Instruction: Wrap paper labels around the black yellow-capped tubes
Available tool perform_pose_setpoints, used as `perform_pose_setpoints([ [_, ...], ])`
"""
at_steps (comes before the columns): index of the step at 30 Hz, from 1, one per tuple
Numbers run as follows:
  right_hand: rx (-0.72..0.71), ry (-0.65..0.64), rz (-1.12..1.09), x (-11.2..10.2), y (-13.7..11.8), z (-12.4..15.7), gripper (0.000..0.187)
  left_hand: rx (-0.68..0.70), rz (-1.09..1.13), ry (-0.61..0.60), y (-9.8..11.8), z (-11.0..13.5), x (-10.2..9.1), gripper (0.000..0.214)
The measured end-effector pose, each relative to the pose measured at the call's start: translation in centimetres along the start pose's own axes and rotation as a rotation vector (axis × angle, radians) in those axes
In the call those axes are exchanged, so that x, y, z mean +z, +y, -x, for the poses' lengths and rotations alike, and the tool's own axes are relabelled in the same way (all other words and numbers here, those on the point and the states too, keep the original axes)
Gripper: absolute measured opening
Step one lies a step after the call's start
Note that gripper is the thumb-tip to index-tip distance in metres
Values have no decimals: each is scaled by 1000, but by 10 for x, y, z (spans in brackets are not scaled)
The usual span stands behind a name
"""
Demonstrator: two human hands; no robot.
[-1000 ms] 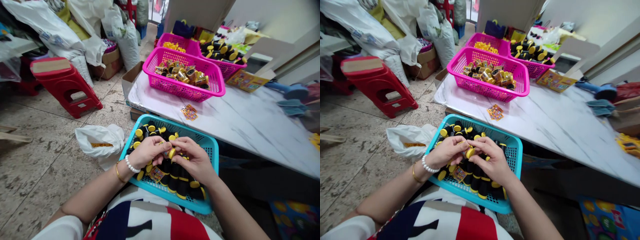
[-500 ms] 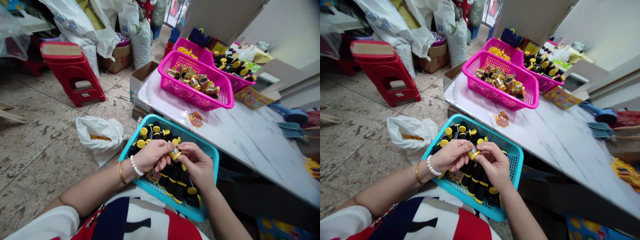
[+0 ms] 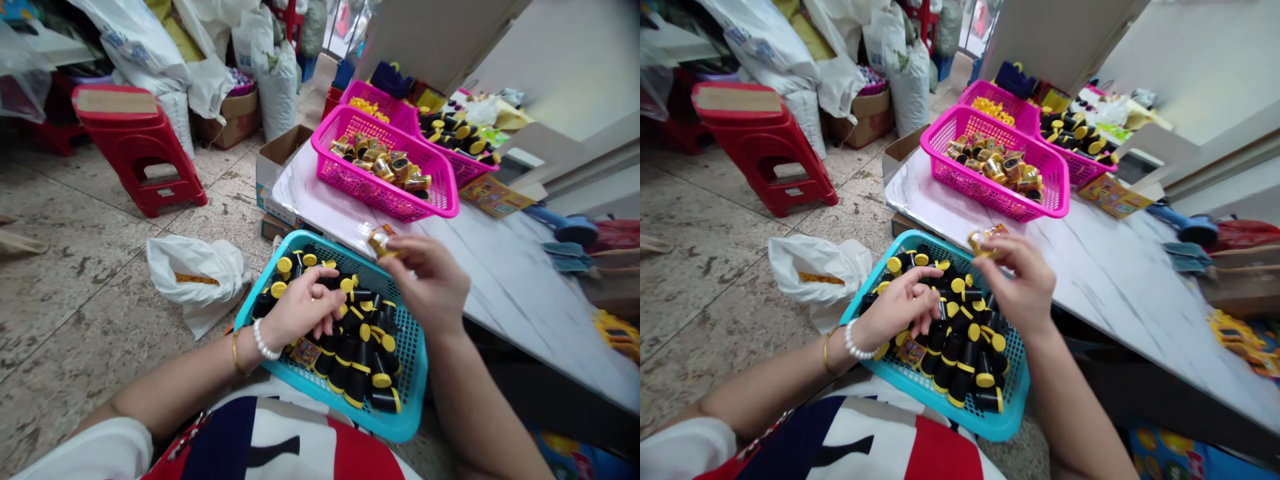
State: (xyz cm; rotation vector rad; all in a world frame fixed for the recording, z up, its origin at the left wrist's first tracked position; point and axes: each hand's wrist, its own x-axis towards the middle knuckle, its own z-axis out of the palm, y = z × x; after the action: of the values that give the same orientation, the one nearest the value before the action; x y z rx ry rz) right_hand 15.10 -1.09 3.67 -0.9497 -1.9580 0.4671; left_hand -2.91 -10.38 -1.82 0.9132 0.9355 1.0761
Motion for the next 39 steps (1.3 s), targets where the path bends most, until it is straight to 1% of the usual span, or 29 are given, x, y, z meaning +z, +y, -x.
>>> perform_pose_setpoints([
  [1,-53,100,105,-5,6,-20,21,113,-181,34,-1,7,-1,35],
  [2,-100,181,198,-10,14,-43,22,236,-397,17,-2,15,-3,27],
  [3,-143,247,282,-15,22,-66,22,349,-616,-51,-5,22,-5,19],
  [4,-168,261,365,-20,30,-89,24,467,-799,-105,-9,28,-7,14],
  [5,-172,286,401,-25,38,-111,29,550,-972,-163,-13,31,-10,10],
  [6,-172,279,424,-29,46,-130,34,590,-1134,-176,-17,34,-12,8],
  [8,-177,176,444,-32,57,-156,41,637,-1355,-148,-25,34,-14,9],
  [9,-180,120,449,-31,59,-161,42,647,-1420,-131,-28,33,-14,9],
  [10,-185,74,454,-28,59,-160,42,658,-1456,-125,-31,32,-13,8],
  [11,-191,44,456,-26,57,-152,41,668,-1470,-130,-33,31,-12,9],
  [13,-202,10,453,-21,48,-124,37,684,-1451,-141,-35,30,-11,15],
  [15,-196,-49,418,-21,34,-85,30,675,-1373,-142,-33,32,-12,20],
  [17,-147,-102,334,-25,21,-45,24,619,-1215,-123,-27,34,-14,19],
  [18,-101,-93,271,-27,14,-26,22,565,-1098,-86,-23,35,-14,17],
  [19,-28,-84,200,-28,8,-9,21,494,-964,-24,-19,35,-15,16],
  [21,173,-91,35,-25,-2,21,19,316,-657,137,-11,31,-13,14],
  [23,389,-197,-152,-16,-11,44,20,165,-378,274,-5,22,-9,14],
  [24,472,-271,-246,-9,-15,53,22,122,-273,311,-3,17,-5,16],
  [26,581,-398,-414,6,-24,63,25,103,-144,345,0,7,3,21],
  [27,623,-427,-480,13,-27,66,25,111,-115,352,1,3,8,23],
  [28,662,-428,-530,19,-30,67,26,121,-92,354,1,0,11,24],
  [29,698,-403,-561,24,-32,67,28,129,-70,355,0,-1,14,24],
  [31,738,-314,-565,30,-33,66,32,147,-41,374,-1,1,17,24],
  [33,736,-244,-518,32,-31,65,34,171,-49,410,-3,6,16,22],
  [35,730,-229,-485,33,-28,67,35,183,-77,425,-5,11,14,22],
  [37,735,-236,-492,34,-26,70,34,157,-73,381,-6,14,13,22],
  [39,722,-226,-516,37,-25,73,31,98,-43,306,-6,14,13,26],
])
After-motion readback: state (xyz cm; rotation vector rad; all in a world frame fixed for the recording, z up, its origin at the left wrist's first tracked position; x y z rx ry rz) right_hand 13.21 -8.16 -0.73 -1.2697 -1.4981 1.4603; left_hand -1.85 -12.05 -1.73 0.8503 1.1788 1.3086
